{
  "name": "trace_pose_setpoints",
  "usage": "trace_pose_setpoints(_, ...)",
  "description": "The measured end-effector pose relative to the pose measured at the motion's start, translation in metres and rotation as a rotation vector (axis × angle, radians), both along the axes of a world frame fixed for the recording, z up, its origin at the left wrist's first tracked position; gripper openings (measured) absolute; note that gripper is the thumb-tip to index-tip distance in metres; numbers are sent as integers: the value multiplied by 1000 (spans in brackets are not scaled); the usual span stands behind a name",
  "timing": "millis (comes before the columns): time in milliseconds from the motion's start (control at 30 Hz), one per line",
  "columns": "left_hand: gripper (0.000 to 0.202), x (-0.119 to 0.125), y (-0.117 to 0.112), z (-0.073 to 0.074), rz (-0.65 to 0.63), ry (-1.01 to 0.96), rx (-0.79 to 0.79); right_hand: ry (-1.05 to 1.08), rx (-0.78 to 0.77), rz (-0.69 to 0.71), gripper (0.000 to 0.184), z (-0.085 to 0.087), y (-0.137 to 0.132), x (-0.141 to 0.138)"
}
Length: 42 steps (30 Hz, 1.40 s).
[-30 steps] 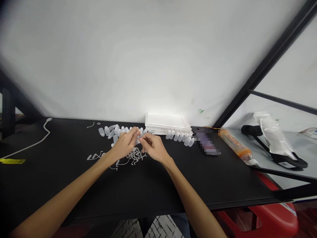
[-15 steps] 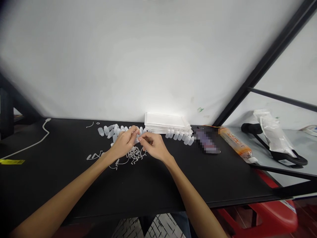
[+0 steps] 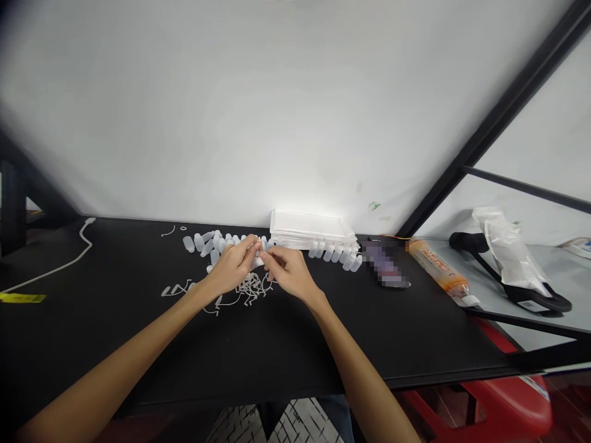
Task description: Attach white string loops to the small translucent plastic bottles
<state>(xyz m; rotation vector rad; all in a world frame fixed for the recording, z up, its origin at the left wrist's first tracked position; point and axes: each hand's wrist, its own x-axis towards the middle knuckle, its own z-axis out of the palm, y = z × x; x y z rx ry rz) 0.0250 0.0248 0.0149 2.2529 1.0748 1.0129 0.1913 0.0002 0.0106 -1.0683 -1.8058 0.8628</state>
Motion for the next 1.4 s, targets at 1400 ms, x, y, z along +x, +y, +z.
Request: trace_pose_setpoints(1400,26,2,-2,6,-196,-373,-412,494,-78,-134,18,10,6,10)
